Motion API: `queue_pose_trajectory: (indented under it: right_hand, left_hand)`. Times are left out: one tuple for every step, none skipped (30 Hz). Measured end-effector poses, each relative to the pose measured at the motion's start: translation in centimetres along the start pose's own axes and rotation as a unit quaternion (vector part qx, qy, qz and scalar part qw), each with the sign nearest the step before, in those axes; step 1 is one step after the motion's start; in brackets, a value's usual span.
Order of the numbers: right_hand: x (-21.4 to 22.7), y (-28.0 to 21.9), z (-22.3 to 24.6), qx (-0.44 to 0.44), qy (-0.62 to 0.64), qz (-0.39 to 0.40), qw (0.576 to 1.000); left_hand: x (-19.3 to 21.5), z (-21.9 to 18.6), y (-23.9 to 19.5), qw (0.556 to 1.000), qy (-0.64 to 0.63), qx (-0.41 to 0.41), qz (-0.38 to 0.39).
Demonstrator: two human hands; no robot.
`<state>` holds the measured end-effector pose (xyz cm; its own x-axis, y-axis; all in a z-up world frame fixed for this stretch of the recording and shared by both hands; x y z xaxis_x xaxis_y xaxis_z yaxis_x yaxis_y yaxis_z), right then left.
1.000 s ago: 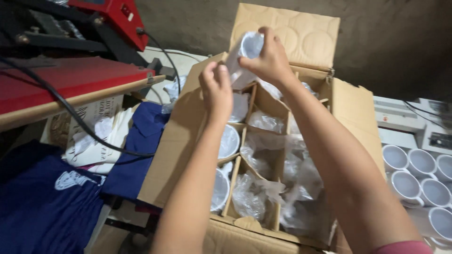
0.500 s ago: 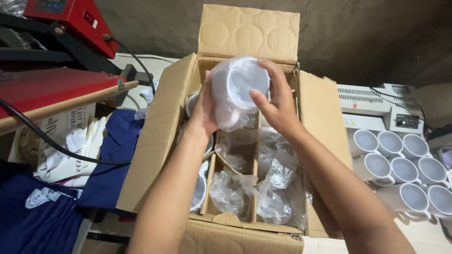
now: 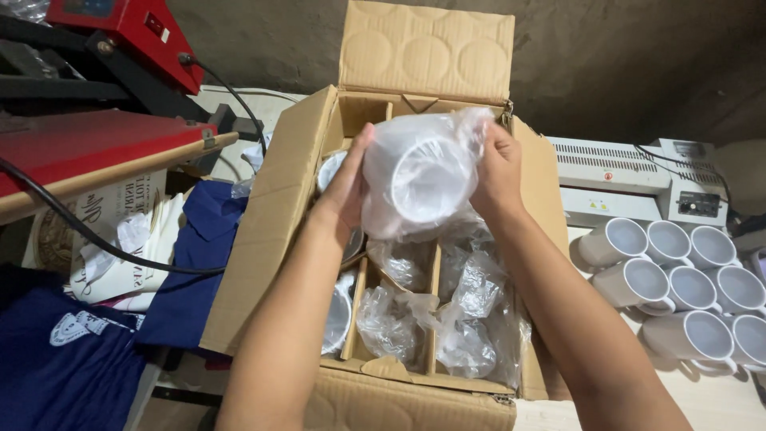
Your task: Unboxing white ceramic mugs from a cardboard box and arranging them on a table.
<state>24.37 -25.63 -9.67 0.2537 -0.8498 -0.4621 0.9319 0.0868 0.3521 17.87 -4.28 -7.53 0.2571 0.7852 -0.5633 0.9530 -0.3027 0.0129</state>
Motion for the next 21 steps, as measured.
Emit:
queue_pose_trajectory:
  right_hand:
    - [-0.6,-0.1,0.5,0.001,0.000,0.000,1.000]
    - [-1.4,-0.3,0.9,-0.010,-0.043,0.020,0.999]
    - [-2.2,-0.4,1.4,-0.021,-0.087,0.039,0.995]
    - [-2.2,-0.6,1.3,-0.020,-0.088,0.039,0.995]
    - [-2.6,-0.8,1.3,-0.006,-0.156,0.073,0.985]
    - [-3.0,-1.1,1.3,0.008,-0.224,0.107,0.969]
    - [-2.7,-1.2,0.9,0.009,-0.224,0.107,0.969]
    - [-2.2,-1.3,0.8,0.047,-0.236,0.078,0.968]
    - [-1.8,-1.3,0.8,0.086,-0.247,0.050,0.964]
    - [-2.1,-1.8,1.4,0.088,-0.247,0.050,0.964]
    - [-2.5,-2.6,2.7,0.172,-0.269,0.037,0.947]
    - [-2.9,-3.4,3.9,0.254,-0.289,0.025,0.923]
    - [-4.0,-3.9,4.9,0.256,-0.289,0.026,0.922]
    - [-5.7,-4.6,6.2,0.316,-0.347,0.064,0.880]
    - [-7.4,-5.5,7.2,0.372,-0.401,0.100,0.831]
    - [-7.1,-5.6,6.5,0.372,-0.401,0.100,0.831]
    - [-7.0,-5.7,5.8,0.382,-0.441,0.108,0.805]
    - [-6.9,-5.8,5.1,0.392,-0.479,0.115,0.777]
    - [-6.4,-5.9,4.5,0.392,-0.479,0.116,0.777]
    - [-6.0,-5.9,3.7,0.364,-0.483,0.150,0.782]
    - [-5.8,-5.9,2.8,0.336,-0.486,0.185,0.786]
  left_hand:
    - [0.1,0.3,0.2,1.000,0.000,0.000,0.000]
    - [0.1,0.7,0.3,1.000,-0.027,0.006,0.015]
    - [0.1,1.1,0.5,0.998,-0.055,0.012,0.030]
    - [0.6,1.7,0.9,0.998,-0.055,0.012,0.031]
    - [0.9,2.2,1.2,0.993,-0.097,-0.016,0.067]
    - [1.1,2.6,1.4,0.984,-0.138,-0.045,0.103]
    - [0.7,2.1,1.4,0.984,-0.138,-0.045,0.104]
    - [0.4,1.6,1.3,0.985,-0.144,-0.042,0.089]
    - [0.1,1.1,1.3,0.985,-0.149,-0.041,0.075]
    - [-0.6,0.3,1.0,0.985,-0.149,-0.042,0.077]
    - [-0.8,-0.3,0.6,0.991,-0.130,-0.041,0.012]
    - [-1.0,-1.0,0.2,0.991,-0.112,-0.041,-0.052]
    - [-0.3,-0.7,0.5,0.991,-0.112,-0.042,-0.051]
    - [0.5,-0.5,0.8,0.991,-0.102,-0.059,-0.060]
    - [1.4,-0.2,1.0,0.991,-0.092,-0.074,-0.070]
    - [1.4,-0.3,1.1,0.991,-0.092,-0.074,-0.071]
    - [1.7,-0.3,1.2,0.984,-0.130,-0.069,-0.100]
    - [1.9,-0.3,1.4,0.975,-0.168,-0.065,-0.129]
    - [2.7,-0.2,1.6,0.975,-0.168,-0.065,-0.129]
    - [3.4,-0.2,1.9,0.974,-0.179,-0.080,-0.112]
    - [4.2,-0.2,2.1,0.972,-0.190,-0.097,-0.095]
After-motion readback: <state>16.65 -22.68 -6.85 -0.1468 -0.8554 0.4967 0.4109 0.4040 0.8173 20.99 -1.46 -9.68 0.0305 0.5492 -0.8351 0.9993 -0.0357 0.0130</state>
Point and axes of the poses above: each hand's wrist, its own y-axis towards the middle knuckle, its own x-axis out of the back of the hand, z = x × y, the point moved 4 cm from there along y, towards the middle knuckle, and after that the axes turned 1 degree about z, right-handed, at the moved point
